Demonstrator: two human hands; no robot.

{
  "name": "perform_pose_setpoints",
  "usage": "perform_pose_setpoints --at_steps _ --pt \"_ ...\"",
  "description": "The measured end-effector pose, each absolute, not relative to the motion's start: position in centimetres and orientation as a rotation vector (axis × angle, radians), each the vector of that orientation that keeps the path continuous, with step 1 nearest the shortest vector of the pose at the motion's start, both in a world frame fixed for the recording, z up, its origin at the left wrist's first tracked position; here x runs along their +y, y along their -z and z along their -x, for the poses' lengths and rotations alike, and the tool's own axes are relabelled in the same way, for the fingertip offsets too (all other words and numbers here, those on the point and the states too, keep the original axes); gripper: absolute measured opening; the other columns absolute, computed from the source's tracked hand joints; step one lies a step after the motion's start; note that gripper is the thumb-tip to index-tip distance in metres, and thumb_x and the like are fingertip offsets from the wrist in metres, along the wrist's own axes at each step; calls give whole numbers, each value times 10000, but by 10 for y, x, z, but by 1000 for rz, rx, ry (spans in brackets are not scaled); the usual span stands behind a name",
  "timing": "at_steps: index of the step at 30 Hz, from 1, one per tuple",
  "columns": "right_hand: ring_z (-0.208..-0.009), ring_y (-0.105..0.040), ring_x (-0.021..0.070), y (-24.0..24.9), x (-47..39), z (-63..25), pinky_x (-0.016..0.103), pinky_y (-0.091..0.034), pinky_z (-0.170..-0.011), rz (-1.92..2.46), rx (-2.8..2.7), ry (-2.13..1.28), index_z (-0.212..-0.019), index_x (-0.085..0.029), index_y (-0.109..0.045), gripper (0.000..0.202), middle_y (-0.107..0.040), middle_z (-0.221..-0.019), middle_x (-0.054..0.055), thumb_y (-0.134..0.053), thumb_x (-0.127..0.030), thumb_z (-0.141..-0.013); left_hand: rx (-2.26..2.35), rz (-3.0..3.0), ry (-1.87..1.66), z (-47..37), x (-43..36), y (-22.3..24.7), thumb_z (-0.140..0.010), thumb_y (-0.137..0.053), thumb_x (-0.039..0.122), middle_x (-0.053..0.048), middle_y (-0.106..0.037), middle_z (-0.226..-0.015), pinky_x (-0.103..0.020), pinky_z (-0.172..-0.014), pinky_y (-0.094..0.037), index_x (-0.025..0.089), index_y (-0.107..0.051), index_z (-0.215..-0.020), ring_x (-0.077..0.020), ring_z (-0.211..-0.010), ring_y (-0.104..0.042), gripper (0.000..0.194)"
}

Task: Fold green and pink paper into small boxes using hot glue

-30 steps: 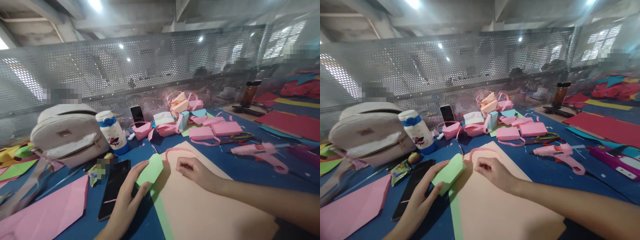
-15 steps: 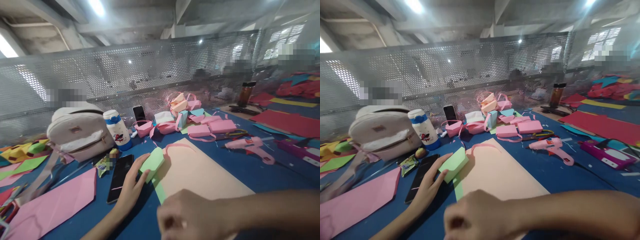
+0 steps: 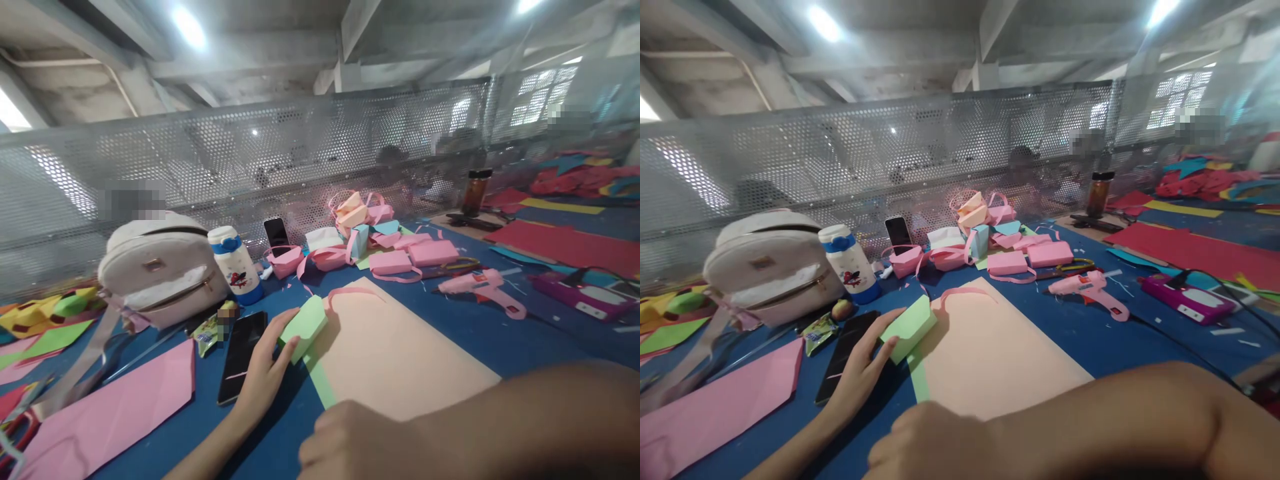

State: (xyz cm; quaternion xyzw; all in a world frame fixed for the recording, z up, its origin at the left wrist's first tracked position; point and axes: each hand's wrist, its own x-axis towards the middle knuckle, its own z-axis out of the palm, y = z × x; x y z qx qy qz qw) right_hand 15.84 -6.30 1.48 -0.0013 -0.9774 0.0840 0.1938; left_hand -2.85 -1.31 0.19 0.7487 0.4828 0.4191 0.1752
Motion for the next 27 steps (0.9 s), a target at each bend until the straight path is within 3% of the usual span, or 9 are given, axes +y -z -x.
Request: perform_pose_setpoints --at_steps 3,5,8,11,14,17,20,23,27 --pt "-623 -551 154 -24 -50 -196 300 -377 -556 255 -2562 -199 -731 -207 -588 277 -679 -695 -12 -586 -352 -966 1336 -2097 -1201 28 -15 -4 -993 -452 438 -113 -632 -1318 -422 -1063 -437 201 -627 -1254 -272 -1225 -576 393" --pt "-756 -625 145 -30 -38 -220 268 -445 -696 425 -2478 -423 -946 -219 -656 141 -722 -819 -13 -533 -158 -975 1310 -2064 -1216 28 -16 -6 -998 -432 469 -124 -656 -1284 -407 -1026 -460 188 -654 -1226 -275 -1192 -597 425" --pt "-1103 -589 202 -37 -17 -242 318 -469 -897 677 -2244 -590 -1150 -254 -636 237 -678 -1168 49 -570 -158 -944 1274 -2022 -1271 24 -16 -9 -984 -420 552 -128 -710 -1180 -410 -999 -467 171 -717 -1118 -289 -1121 -636 501" --pt "-1218 -519 250 -39 1 -245 405 -444 -991 730 -2127 -588 -1269 -254 -589 343 -590 -1324 102 -625 -244 -928 1219 -2016 -1294 15 -16 -14 -966 -402 614 -121 -747 -1042 -404 -958 -480 166 -758 -978 -290 -1012 -666 573" --pt "-1102 -578 245 -39 12 -235 400 -432 -980 676 -2099 -584 -1079 -232 -681 161 -690 -1149 76 -641 -252 -925 1191 -1999 -1300 4 -16 -19 -940 -416 652 -100 -738 -870 -355 -855 -506 158 -758 -805 -266 -863 -661 615" --pt "-868 -628 203 -41 18 -227 310 -463 -784 734 -1992 -707 -878 -206 -702 111 -731 -924 36 -609 -237 -930 1275 -1933 -1348 -7 -17 -23 -890 -508 650 -43 -648 -632 -291 -676 -493 159 -690 -612 -212 -655 -600 593" --pt "-735 -604 177 -45 19 -228 267 -425 -647 799 -1875 -832 -864 -184 -706 133 -724 -830 29 -620 -279 -903 1302 -1885 -1339 -17 -20 -30 -840 -632 549 -20 -634 -599 -248 -584 -455 152 -699 -635 -192 -618 -577 452" --pt "-703 -574 164 -49 15 -236 261 -408 -630 780 -1849 -870 -857 -173 -716 149 -722 -824 30 -654 -307 -871 1267 -1839 -1283 -29 -24 -38 -823 -668 464 -21 -675 -652 -228 -555 -448 140 -733 -726 -182 -621 -585 344" --pt "-719 -572 154 -52 9 -244 254 -405 -635 742 -1864 -885 -843 -175 -736 138 -719 -864 28 -654 -278 -884 1206 -1801 -1208 -43 -26 -46 -808 -683 426 -12 -670 -630 -213 -534 -436 131 -735 -686 -157 -579 -567 323"
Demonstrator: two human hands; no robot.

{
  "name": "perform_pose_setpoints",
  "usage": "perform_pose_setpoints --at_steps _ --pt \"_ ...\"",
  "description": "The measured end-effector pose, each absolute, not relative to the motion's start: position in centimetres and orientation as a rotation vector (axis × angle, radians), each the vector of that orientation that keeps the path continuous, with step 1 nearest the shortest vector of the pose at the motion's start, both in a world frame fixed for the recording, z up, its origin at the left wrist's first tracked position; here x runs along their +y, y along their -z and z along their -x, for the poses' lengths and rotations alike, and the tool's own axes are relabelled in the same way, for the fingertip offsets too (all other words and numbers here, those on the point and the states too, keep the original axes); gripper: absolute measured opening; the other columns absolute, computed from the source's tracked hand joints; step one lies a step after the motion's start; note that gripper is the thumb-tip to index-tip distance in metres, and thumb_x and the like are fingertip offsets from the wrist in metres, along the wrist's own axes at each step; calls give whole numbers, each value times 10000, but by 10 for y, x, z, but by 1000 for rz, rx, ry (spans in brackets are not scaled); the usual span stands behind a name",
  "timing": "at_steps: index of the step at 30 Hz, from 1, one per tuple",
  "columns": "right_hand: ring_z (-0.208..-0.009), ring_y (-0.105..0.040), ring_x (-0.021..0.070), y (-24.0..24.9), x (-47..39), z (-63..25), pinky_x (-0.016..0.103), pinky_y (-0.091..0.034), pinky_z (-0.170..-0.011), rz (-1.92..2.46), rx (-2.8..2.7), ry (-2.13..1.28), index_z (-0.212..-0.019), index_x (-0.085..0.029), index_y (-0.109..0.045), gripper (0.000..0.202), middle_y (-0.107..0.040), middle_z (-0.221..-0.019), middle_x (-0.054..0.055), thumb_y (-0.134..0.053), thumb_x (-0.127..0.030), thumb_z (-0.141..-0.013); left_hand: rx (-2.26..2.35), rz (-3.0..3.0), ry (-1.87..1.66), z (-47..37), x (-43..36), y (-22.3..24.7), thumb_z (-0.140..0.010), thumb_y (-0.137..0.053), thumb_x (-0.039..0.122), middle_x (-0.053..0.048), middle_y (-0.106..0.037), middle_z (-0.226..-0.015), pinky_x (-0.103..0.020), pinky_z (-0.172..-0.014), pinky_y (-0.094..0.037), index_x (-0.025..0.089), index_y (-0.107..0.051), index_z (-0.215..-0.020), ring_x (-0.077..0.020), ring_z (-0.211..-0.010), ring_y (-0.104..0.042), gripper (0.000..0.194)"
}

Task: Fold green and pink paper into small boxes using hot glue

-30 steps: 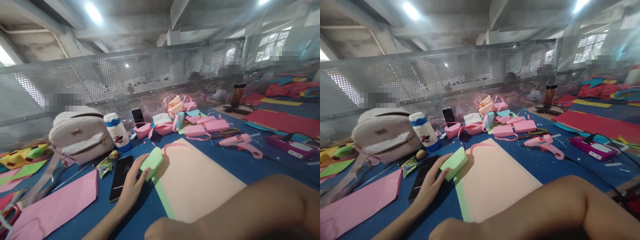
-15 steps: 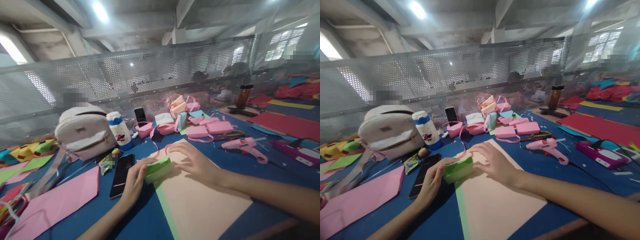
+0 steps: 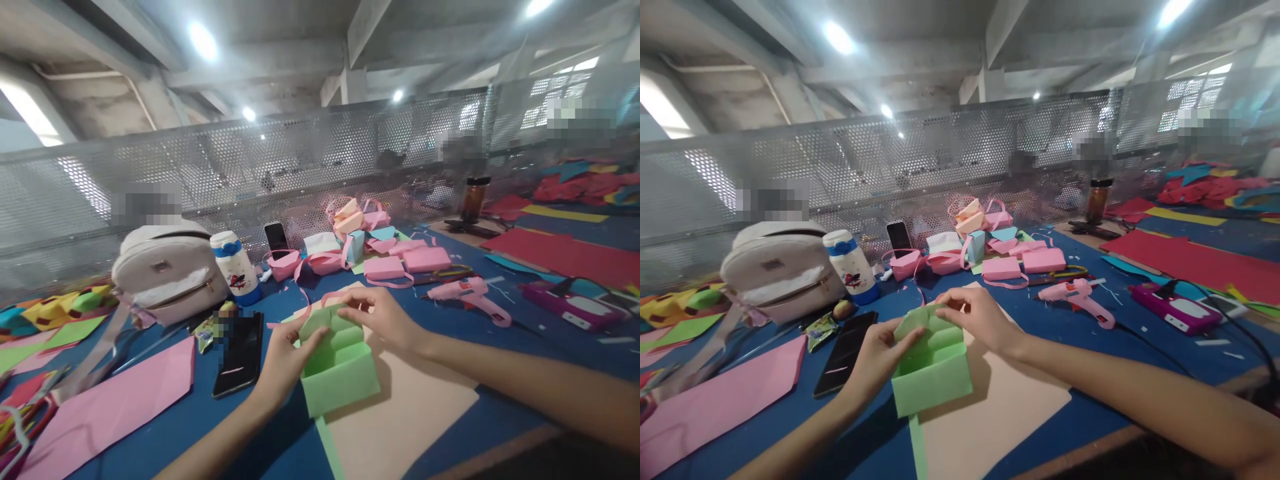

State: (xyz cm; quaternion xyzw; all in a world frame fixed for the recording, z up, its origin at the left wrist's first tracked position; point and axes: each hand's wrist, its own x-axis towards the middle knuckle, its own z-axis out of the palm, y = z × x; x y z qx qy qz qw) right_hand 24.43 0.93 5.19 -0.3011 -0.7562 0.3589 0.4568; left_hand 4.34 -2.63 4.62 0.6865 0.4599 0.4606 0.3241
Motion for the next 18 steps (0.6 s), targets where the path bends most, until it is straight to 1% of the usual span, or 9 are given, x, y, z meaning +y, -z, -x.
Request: perform_pose_setpoints --at_steps 2,4,6,8,10,12,14,16,18 --pt "-723 -581 155 -51 7 -246 253 -412 -635 756 -1870 -883 -847 -182 -744 129 -723 -876 27 -658 -266 -894 1195 -1793 -1192 -47 -25 -46 -802 -693 404 -10 -673 -645 -207 -549 -436 130 -751 -712 -154 -599 -569 294" --pt "-741 -596 163 -50 7 -247 258 -421 -636 767 -1888 -817 -902 -199 -747 92 -727 -912 28 -675 -256 -893 1191 -1785 -1189 -48 -22 -42 -811 -680 391 -6 -657 -631 -202 -548 -425 126 -756 -720 -145 -592 -554 291" --pt "-814 -615 178 -48 8 -248 274 -447 -692 727 -1923 -658 -1016 -227 -731 125 -720 -983 32 -672 -229 -906 1194 -1777 -1198 -46 -20 -35 -828 -653 393 0 -623 -586 -198 -525 -404 115 -745 -686 -132 -553 -526 326" --pt "-918 -619 196 -45 11 -248 309 -462 -794 639 -1982 -441 -1105 -250 -702 192 -706 -1038 41 -639 -188 -934 1205 -1765 -1223 -44 -20 -27 -841 -628 397 2 -605 -552 -195 -495 -384 106 -738 -667 -126 -517 -511 356" --pt "-955 -615 207 -41 16 -248 338 -464 -836 544 -2021 -237 -1134 -257 -688 221 -703 -1043 48 -608 -156 -953 1217 -1755 -1255 -43 -22 -21 -846 -616 382 -4 -642 -581 -198 -501 -405 106 -760 -719 -142 -536 -551 336" --pt "-950 -617 208 -37 20 -247 346 -472 -819 469 -2024 -83 -1127 -259 -687 229 -706 -1032 50 -599 -135 -956 1215 -1766 -1280 -41 -25 -17 -848 -612 343 -18 -713 -679 -216 -581 -478 118 -790 -811 -180 -631 -633 289" --pt "-944 -617 204 -32 22 -247 348 -476 -809 422 -2008 24 -1120 -259 -686 237 -709 -1020 46 -602 -117 -950 1195 -1814 -1290 -40 -29 -16 -863 -594 295 -29 -769 -809 -249 -715 -537 143 -807 -917 -216 -757 -696 267" --pt "-966 -611 201 -30 22 -249 355 -478 -828 390 -2015 97 -1135 -254 -679 257 -711 -1030 46 -599 -99 -947 1167 -1882 -1295 -38 -32 -16 -885 -570 254 -33 -792 -915 -273 -816 -554 171 -805 -1009 -234 -851 -729 279" --pt "-998 -600 202 -28 19 -251 362 -481 -854 368 -2035 150 -1177 -246 -666 279 -712 -1053 52 -588 -100 -953 1144 -1936 -1308 -35 -33 -15 -895 -555 217 -33 -792 -996 -273 -863 -557 194 -791 -1076 -237 -916 -742 298"
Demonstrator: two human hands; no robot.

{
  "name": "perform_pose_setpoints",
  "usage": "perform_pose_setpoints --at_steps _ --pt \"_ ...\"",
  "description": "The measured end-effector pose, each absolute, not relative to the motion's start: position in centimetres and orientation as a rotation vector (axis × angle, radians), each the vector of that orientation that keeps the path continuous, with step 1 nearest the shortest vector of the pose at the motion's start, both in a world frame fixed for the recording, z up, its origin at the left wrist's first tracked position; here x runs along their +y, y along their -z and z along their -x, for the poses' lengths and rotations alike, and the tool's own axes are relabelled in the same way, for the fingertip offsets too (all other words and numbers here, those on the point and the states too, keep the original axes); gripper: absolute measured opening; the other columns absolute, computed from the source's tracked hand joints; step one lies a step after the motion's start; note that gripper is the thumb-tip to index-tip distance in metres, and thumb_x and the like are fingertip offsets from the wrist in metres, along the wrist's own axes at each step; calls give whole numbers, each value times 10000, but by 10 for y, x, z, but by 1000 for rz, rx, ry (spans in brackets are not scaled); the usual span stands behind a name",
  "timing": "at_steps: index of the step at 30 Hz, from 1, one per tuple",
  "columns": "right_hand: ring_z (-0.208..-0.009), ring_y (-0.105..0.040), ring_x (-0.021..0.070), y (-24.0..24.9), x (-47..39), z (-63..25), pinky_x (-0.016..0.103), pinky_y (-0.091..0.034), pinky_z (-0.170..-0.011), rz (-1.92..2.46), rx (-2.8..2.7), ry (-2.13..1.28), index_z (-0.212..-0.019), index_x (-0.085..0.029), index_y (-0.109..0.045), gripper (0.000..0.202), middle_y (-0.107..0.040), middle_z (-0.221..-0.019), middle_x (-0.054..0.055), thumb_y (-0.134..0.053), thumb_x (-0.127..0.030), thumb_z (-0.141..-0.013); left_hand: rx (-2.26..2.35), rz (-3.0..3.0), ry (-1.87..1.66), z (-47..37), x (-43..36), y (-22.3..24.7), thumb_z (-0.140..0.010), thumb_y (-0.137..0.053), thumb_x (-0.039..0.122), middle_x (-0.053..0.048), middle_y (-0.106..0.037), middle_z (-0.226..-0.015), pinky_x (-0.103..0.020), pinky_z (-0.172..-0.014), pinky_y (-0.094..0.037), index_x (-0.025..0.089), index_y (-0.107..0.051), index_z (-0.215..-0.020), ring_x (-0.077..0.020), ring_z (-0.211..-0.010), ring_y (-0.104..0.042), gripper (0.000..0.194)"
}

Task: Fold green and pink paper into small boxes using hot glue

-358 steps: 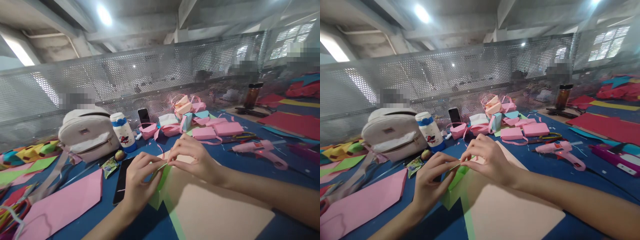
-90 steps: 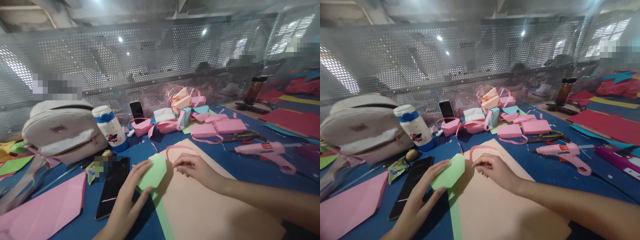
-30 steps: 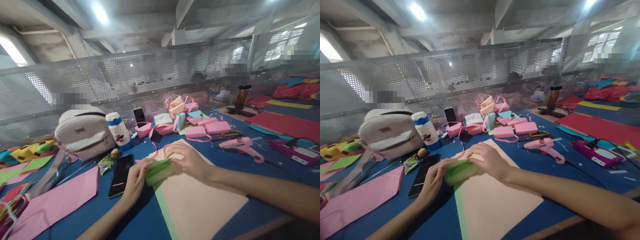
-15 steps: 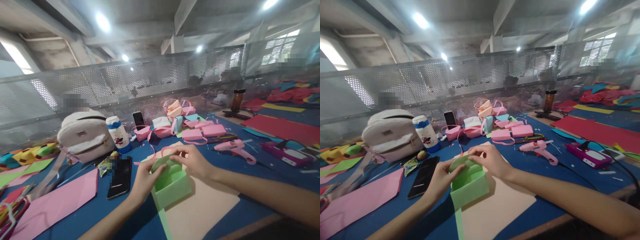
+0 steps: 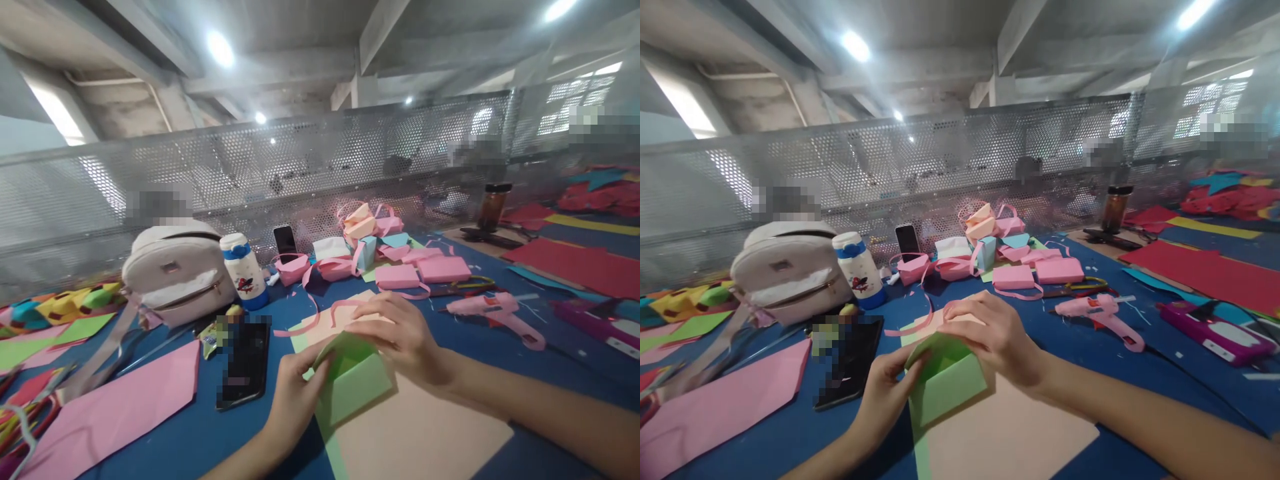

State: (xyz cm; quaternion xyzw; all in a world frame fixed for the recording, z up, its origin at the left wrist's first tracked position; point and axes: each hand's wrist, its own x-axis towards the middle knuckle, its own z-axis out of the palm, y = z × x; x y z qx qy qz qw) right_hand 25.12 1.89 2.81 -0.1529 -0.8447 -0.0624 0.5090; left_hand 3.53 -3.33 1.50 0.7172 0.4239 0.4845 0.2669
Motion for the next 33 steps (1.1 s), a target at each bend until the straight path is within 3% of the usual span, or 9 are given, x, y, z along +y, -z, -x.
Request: perform_pose_setpoints --at_steps 6,12,18,24,33 --pt "-1072 -560 223 -25 12 -257 387 -485 -912 331 -2096 268 -1264 -223 -641 334 -702 -1107 70 -581 -118 -954 1135 -2032 -1382 -28 -33 -12 -866 -549 104 -34 -768 -1080 -246 -872 -567 207 -770 -1122 -222 -945 -756 353" --pt "-1071 -544 221 -23 11 -257 378 -479 -921 342 -2092 231 -1195 -221 -668 298 -679 -1111 67 -601 -100 -932 1109 -2129 -1412 -27 -33 -14 -874 -556 92 -49 -768 -1068 -227 -853 -573 186 -768 -1118 -209 -921 -764 337" --pt "-1093 -540 225 -23 3 -251 384 -455 -954 439 -2077 138 -1111 -189 -653 178 -644 -1111 81 -628 -155 -938 973 -2287 -1422 -25 -34 -13 -850 -560 6 -30 -754 -1124 -173 -844 -558 256 -722 -1201 -173 -959 -755 461" --pt "-1118 -533 234 -21 -1 -246 393 -425 -966 479 -2020 3 -1138 -226 -649 179 -620 -1142 73 -602 -220 -965 958 -2331 -1428 -25 -32 -12 -865 -569 11 -37 -750 -1143 -196 -866 -560 259 -706 -1224 -189 -1014 -739 458" --pt "-1145 -514 220 -20 -3 -242 378 -399 -1009 449 -2000 -174 -1098 -225 -657 166 -596 -1140 65 -632 -177 -942 920 -2320 -1394 -25 -32 -12 -859 -524 -12 -21 -728 -1192 -232 -921 -551 283 -689 -1247 -187 -1076 -713 515"
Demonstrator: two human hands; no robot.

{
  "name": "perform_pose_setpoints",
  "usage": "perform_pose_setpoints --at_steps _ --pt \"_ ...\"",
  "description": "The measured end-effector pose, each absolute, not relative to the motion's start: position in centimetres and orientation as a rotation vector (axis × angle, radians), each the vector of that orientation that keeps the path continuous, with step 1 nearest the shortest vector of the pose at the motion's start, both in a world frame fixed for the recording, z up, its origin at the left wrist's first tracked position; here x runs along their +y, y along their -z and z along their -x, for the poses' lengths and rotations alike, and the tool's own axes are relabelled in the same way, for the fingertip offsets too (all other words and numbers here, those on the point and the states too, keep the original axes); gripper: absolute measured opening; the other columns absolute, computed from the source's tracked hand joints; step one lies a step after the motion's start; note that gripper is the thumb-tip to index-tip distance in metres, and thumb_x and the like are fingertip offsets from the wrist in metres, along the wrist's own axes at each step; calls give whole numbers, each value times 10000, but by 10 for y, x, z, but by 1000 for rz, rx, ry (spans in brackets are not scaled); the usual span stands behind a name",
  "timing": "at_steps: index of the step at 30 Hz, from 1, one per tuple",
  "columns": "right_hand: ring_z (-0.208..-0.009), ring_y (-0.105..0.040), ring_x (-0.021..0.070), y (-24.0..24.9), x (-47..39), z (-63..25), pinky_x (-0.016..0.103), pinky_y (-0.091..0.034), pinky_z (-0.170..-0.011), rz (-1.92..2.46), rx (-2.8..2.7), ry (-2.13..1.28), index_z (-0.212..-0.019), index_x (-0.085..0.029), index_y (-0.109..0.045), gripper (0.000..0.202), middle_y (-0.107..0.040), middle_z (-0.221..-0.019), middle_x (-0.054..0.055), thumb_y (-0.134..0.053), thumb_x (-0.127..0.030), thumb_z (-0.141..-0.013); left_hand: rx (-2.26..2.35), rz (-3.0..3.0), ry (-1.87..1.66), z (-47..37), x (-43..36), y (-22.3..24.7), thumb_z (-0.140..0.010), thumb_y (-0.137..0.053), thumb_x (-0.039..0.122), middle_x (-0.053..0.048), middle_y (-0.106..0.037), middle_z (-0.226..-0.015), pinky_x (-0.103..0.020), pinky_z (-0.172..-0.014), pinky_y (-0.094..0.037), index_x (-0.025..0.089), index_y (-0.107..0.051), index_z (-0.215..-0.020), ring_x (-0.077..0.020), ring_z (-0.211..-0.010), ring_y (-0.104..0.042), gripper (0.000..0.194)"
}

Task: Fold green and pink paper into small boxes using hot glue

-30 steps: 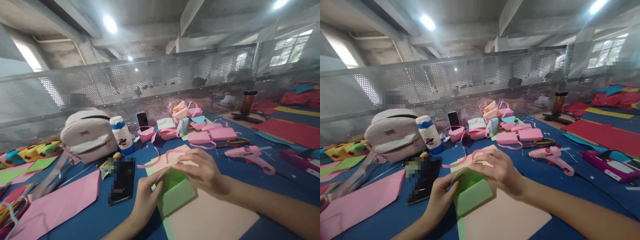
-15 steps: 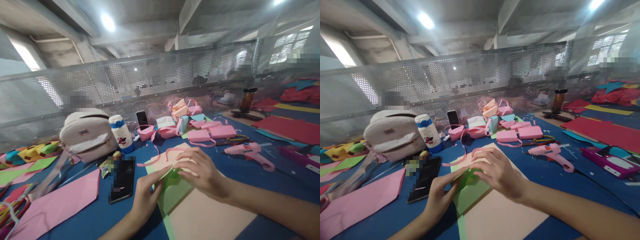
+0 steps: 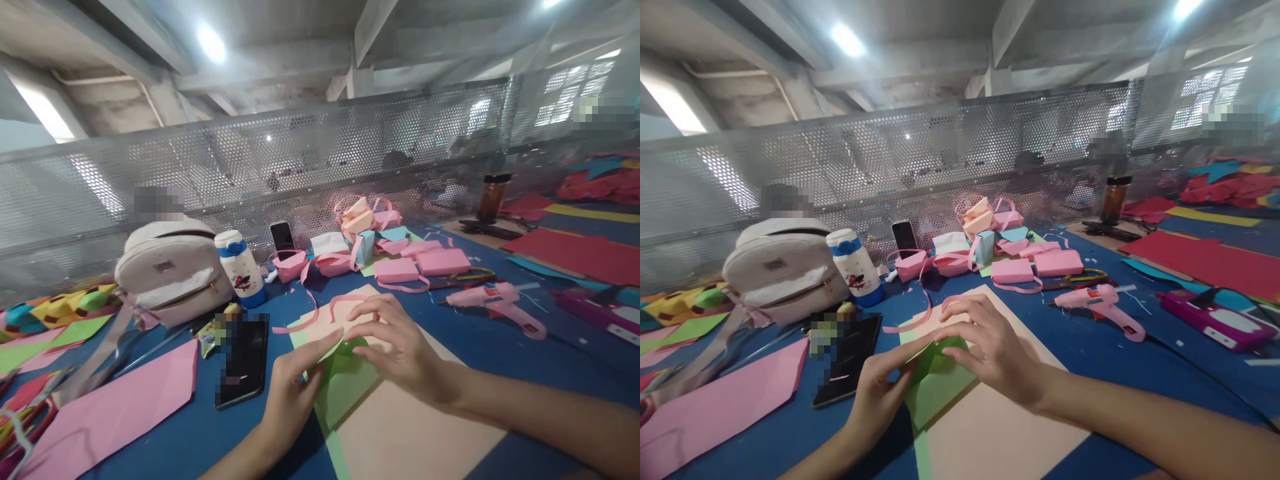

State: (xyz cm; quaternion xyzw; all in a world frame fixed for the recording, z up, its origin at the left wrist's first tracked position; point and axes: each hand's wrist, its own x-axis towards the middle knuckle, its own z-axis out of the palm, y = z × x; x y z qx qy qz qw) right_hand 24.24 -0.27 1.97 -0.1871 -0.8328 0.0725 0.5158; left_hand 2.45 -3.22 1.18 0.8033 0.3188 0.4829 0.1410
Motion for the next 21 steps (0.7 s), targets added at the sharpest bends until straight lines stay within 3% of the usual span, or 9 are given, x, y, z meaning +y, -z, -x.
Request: perform_pose_setpoints --at_steps 12,21 --pt "-1077 -559 236 -16 -3 -242 410 -457 -950 444 -1878 -301 -1005 -247 -700 111 -601 -1056 67 -614 -204 -950 1103 -2141 -1360 -28 -34 -19 -825 -503 41 -46 -745 -1119 -296 -880 -585 207 -753 -1144 -229 -979 -750 439" --pt "-804 -623 200 -14 4 -243 353 -489 -806 390 -1845 -591 -897 -228 -733 143 -709 -814 38 -619 -285 -962 1149 -2096 -1383 -27 -32 -17 -868 -543 104 -36 -761 -1084 -280 -896 -577 206 -765 -1119 -224 -996 -745 350"
